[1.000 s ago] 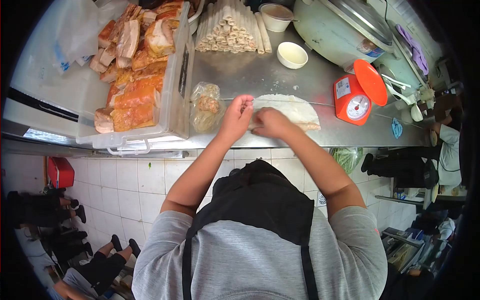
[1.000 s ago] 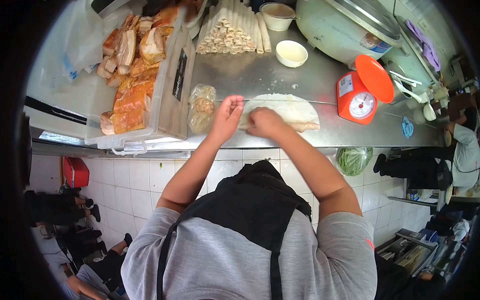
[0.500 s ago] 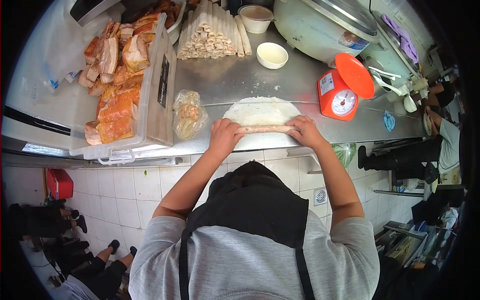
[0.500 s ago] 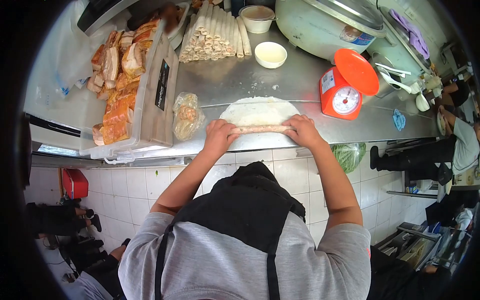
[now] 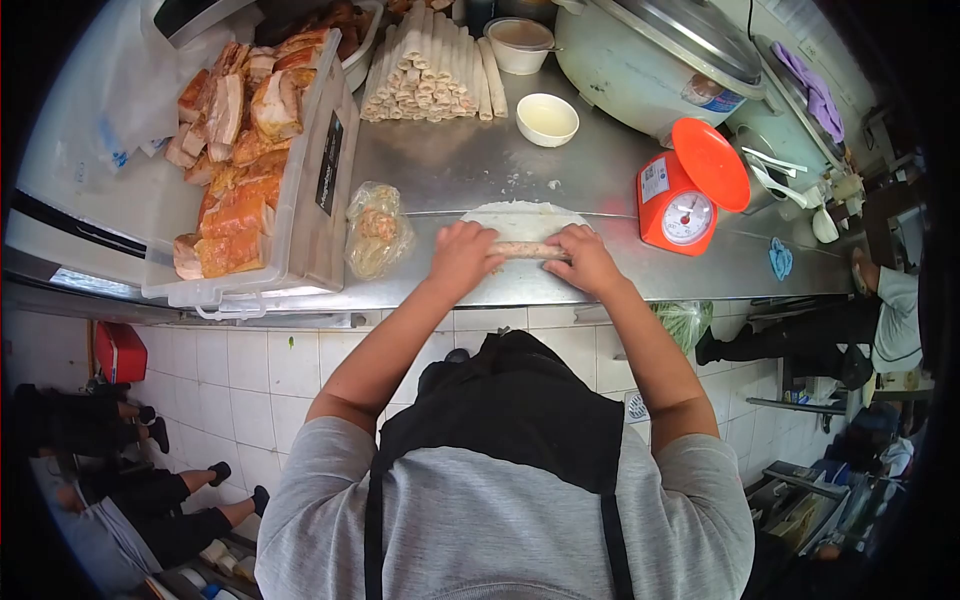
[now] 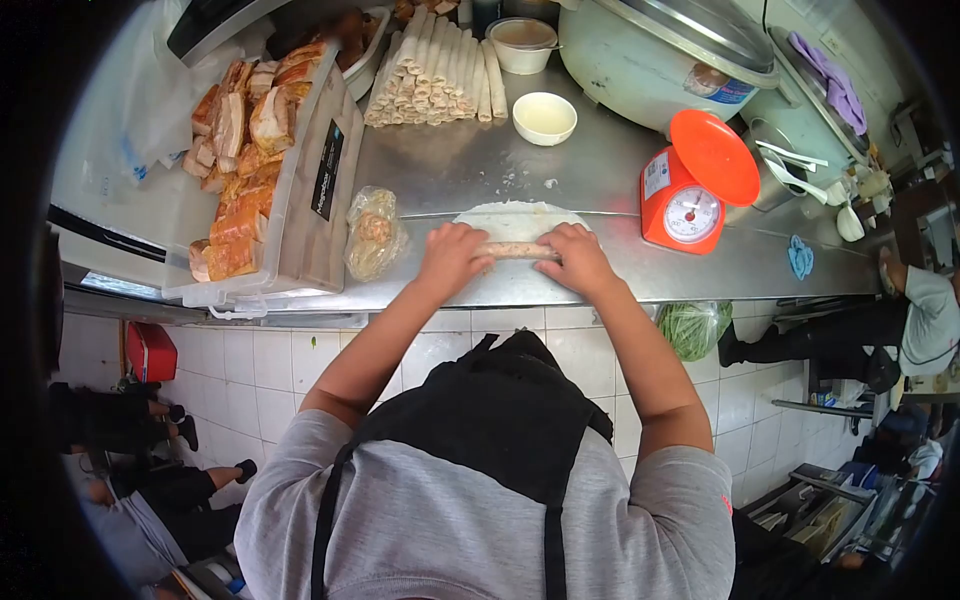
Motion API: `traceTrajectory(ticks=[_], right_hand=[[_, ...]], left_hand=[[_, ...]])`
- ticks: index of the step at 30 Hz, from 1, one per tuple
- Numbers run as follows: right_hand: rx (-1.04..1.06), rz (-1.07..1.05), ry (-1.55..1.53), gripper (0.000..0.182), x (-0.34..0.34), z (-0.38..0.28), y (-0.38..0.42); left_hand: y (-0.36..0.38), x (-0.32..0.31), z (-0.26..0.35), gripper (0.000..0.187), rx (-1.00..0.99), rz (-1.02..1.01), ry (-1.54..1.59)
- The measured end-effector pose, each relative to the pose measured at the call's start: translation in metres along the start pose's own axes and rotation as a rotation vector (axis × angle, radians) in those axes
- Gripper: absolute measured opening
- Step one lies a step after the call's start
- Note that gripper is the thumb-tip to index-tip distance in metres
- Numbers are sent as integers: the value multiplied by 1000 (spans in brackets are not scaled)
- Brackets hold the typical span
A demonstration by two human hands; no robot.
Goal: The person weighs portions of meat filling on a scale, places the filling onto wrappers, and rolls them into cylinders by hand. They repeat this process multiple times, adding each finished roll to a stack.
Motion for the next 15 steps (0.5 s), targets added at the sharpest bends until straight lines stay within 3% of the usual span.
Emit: traceTrajectory(ticks=[3,6,9,15], right_hand=[[-21,-1,-12,35,-13,15,-2],[-97,-167,46,35,-11,11,-12],[55,-31,49,31,-11,-26,-21],[35,-59,103,25,-27,-29,-23]], left_hand=[[-2,-15,5,27,-17,-83,90],[-2,-22,-3,30,19,-155,114],[-1,-21,-5,29,9,-162,148],[7,-14,-13,32,-8,-130,169]])
Point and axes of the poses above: each hand's wrist, its own y-axis away from the middle knuckle, its own x-axis out of the back of the hand, z = x × y, the point moved 6 cm from there along -y, towards the middle knuckle, and after that the axes turned 10 degrees about -x, right-handed, at the moved point
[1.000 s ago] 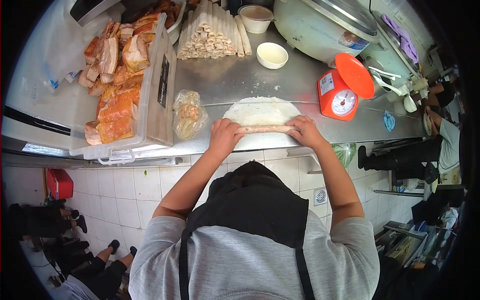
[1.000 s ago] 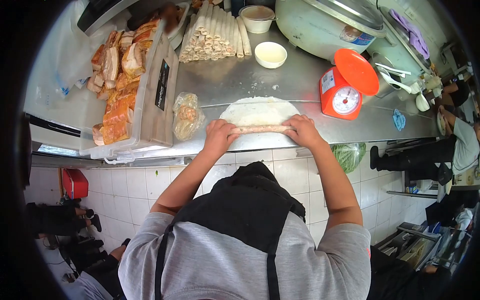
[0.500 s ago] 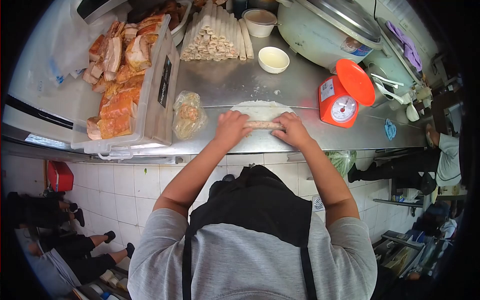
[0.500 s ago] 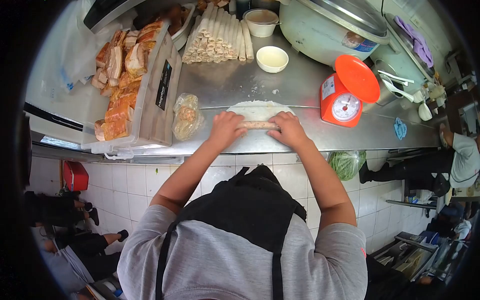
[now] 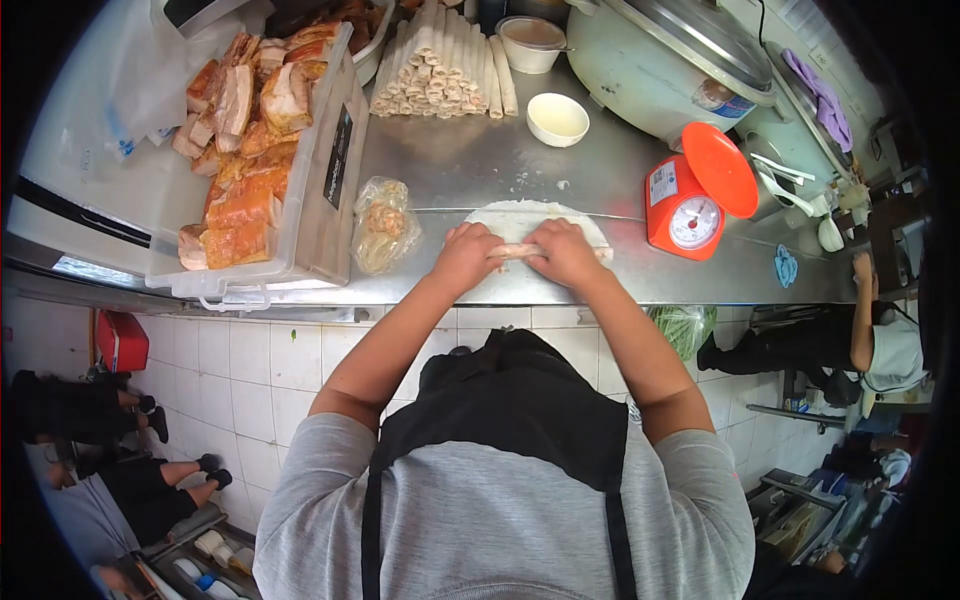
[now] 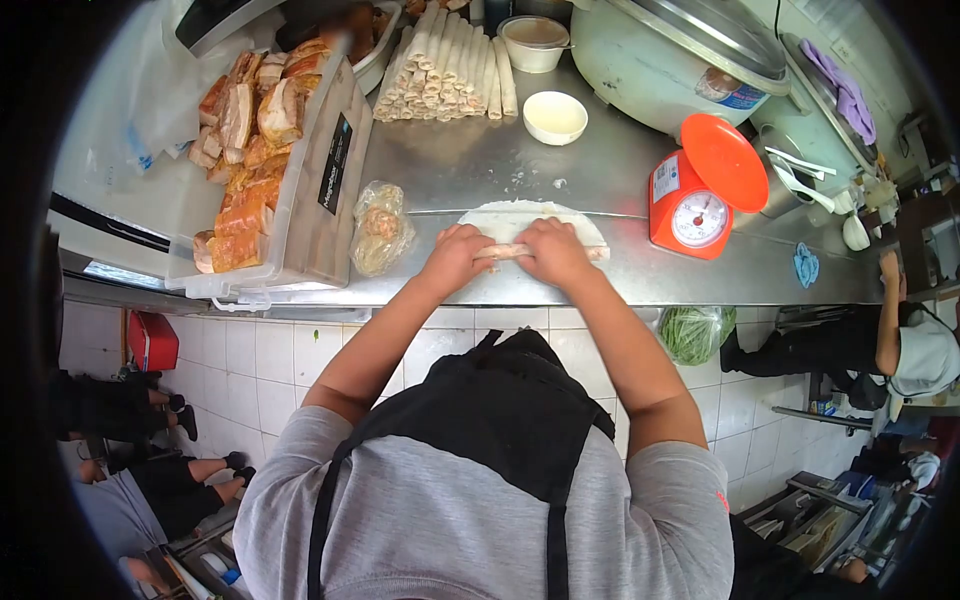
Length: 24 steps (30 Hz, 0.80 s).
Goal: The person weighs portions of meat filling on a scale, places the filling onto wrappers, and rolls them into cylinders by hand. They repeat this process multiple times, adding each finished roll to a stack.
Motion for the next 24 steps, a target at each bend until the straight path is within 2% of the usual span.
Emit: traceTrajectory(ticks=[5,8,11,14,17,20,23,24], right_hand=[[-83,58,43,24,28,73,38],[-105,-24,39,24,26,89,38],[-156,-29,54,24,31,88,31],[-303,-78,-57,25,30,95,23],[-171,205,225,27,35,76,22],[-4,233,80,31,30,56,25],[-8,221,-35,32,25,57,20],[-11,218,-74,33,24,59,20]], left_hand=[[14,18,2,33,75,35,-97],[18,19,0,27,32,155,-123],[14,16,-18,20,182,105,-7],[1,20,-17,13,136,-23,-108],[-9,29,-11,12,43,62,-231],[-18,29,-15,11,65,14,-236],[-24,30,-16,14,147,-96,-234],[-26,27,-13,15,115,-34,-234]])
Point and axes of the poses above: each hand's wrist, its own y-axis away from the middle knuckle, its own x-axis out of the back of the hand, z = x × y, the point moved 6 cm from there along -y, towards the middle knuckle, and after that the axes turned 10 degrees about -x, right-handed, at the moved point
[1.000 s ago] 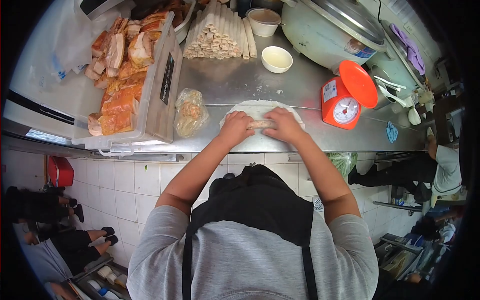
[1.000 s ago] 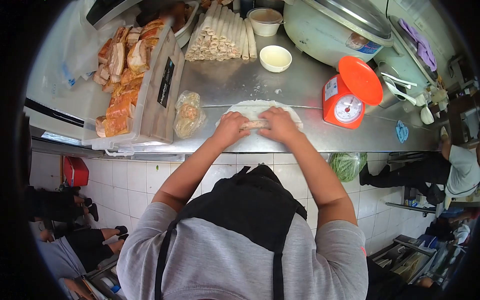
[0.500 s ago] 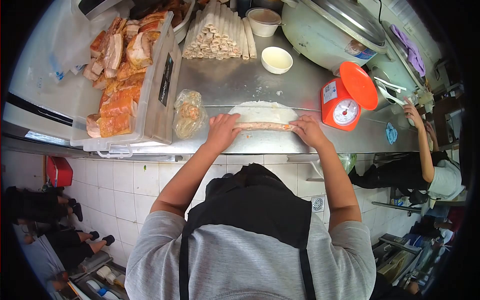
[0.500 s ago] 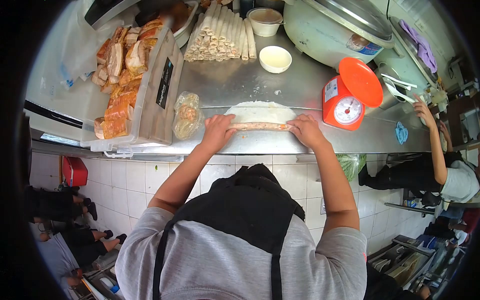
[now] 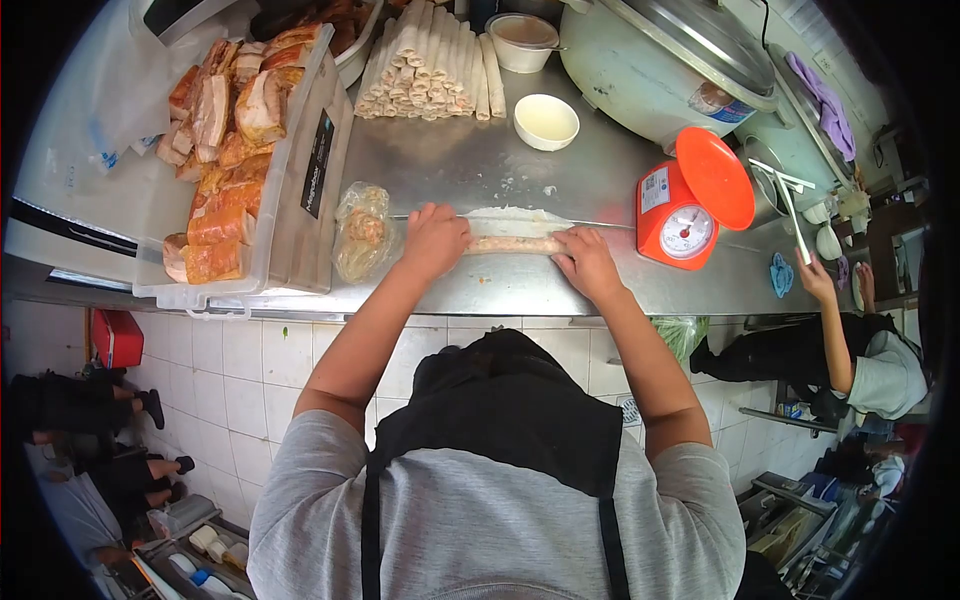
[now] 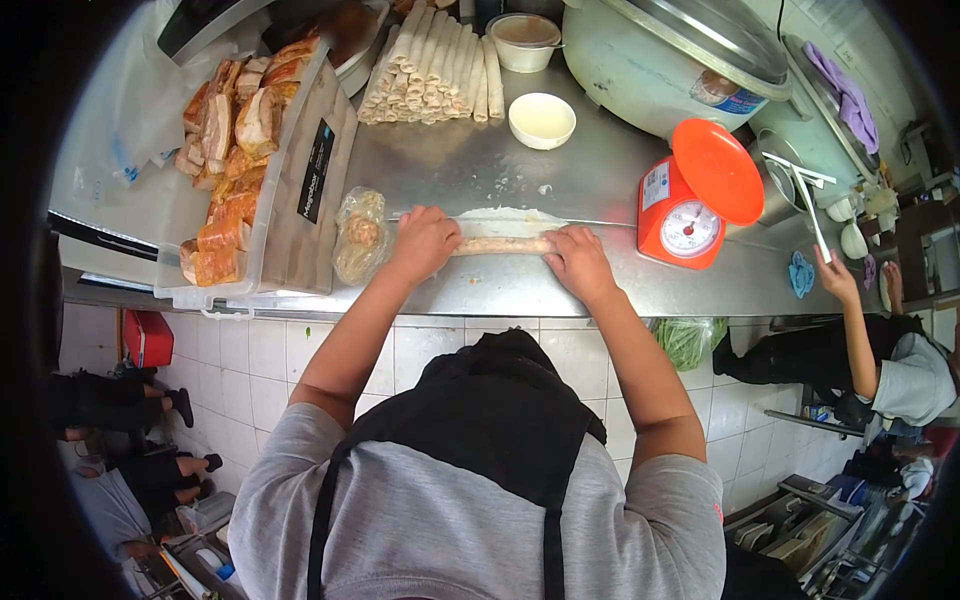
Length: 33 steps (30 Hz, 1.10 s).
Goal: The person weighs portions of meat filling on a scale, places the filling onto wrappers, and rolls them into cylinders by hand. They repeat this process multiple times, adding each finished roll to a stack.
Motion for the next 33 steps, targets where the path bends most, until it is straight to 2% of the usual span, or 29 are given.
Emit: traceTrajectory(ticks=[2,5,6,9,15,18,21,24,27,30,33], right_hand=[[6,-56,-3,33,-3,5,-4],[-13,-183,-43,32,-5,9,-13],[-25,-234,-61,31,-3,9,-14],[-27,-184,-69,28,11,-3,-19],[-65,-417,-79,24,-7,11,-24],[-43,-442,-46,24,-11,18,-29],[-81,-390,-99,21,-17,30,-32],[-339,-366,-164,18,-10,26,-34],[-154,-97,157,17,5,3,-36],[52,-55,124,24,-9,-5,-30],[77,18,-15,27,-1,-15,-24]], left_hand=[[-2,-9,14,19,-47,129,3],[-7,-21,44,25,-141,120,128],[-7,-24,45,26,-132,107,141],[-10,-33,42,27,-116,80,166],[-11,-33,38,24,-87,57,142],[-15,-26,39,20,-35,9,85],[-20,-34,29,16,-12,-3,102],[-27,-36,21,13,30,-22,146],[-34,-34,19,14,18,-79,109],[-39,-33,17,14,-7,-51,74],[-43,-36,13,14,8,-105,96]])
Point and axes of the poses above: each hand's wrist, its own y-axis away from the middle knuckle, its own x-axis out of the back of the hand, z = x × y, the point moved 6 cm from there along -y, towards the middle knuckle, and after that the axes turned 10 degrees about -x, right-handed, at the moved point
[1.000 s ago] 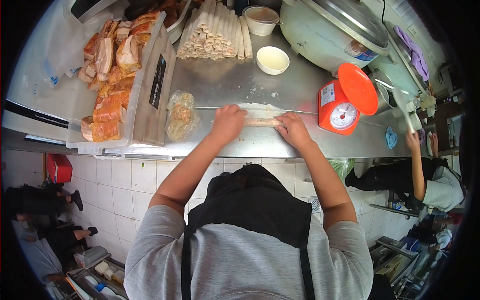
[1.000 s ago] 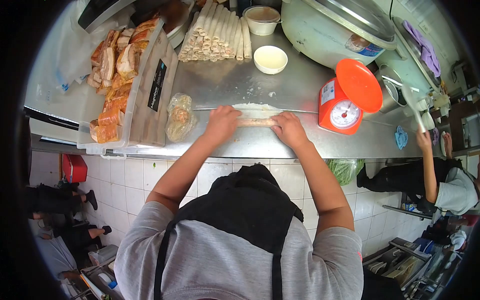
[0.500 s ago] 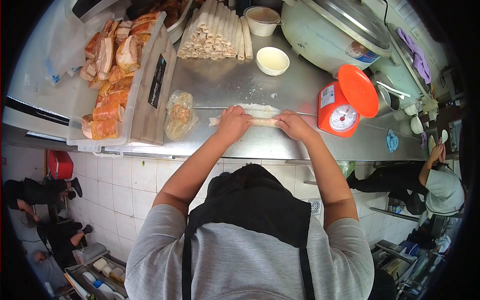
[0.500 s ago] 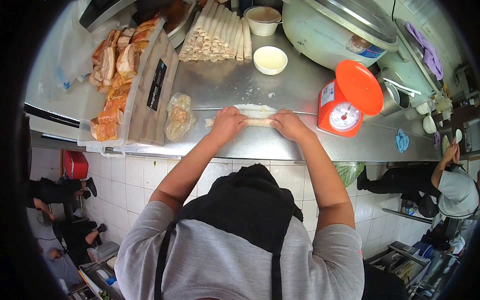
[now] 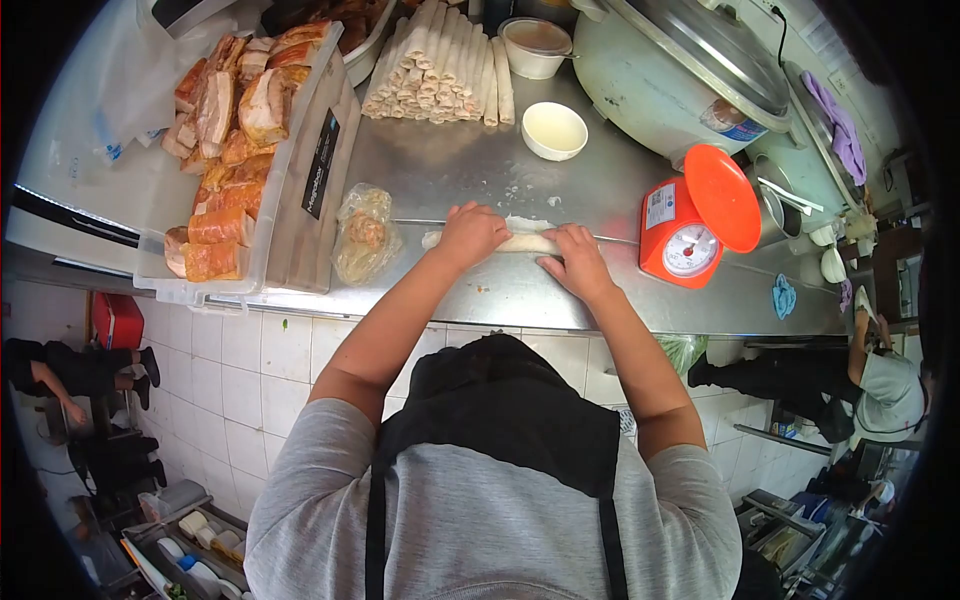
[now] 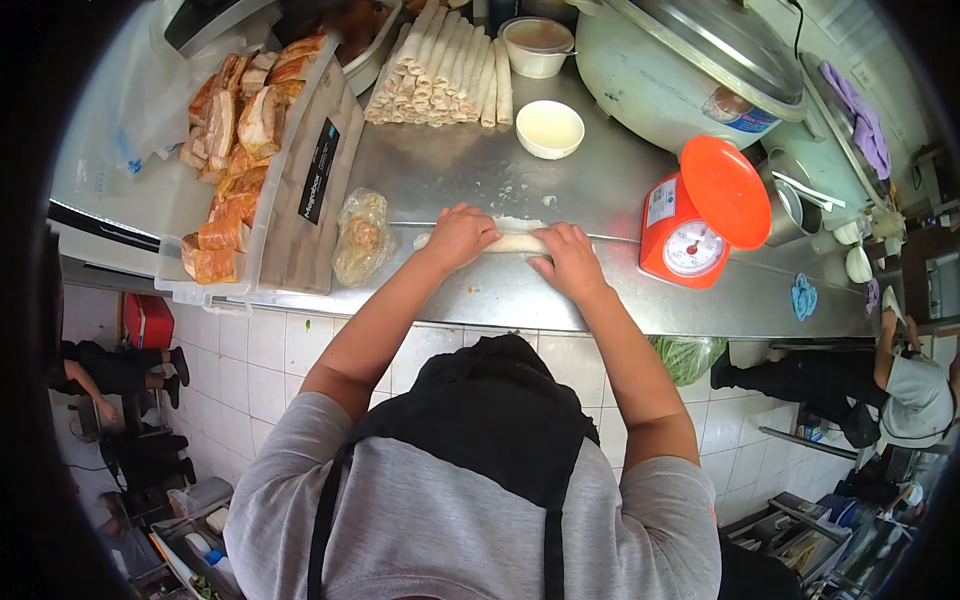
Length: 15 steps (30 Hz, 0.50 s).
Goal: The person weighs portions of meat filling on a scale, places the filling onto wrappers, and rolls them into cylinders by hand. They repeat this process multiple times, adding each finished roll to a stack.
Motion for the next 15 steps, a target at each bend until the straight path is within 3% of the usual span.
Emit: traceTrajectory(ticks=[2,5,8,15], right_hand=[[1,-25,-21,30,-8,8,-2],[-12,-79,-29,32,-13,15,-5],[-45,-133,-56,32,-13,15,-6],[-80,-168,106,34,-20,8,-9]], left_hand=[[-2,-1,-1,14,-4,-62,-7],[2,-1,9,18,-109,165,-49],[3,-7,30,23,-258,236,24],[-2,-25,27,29,-239,144,79]])
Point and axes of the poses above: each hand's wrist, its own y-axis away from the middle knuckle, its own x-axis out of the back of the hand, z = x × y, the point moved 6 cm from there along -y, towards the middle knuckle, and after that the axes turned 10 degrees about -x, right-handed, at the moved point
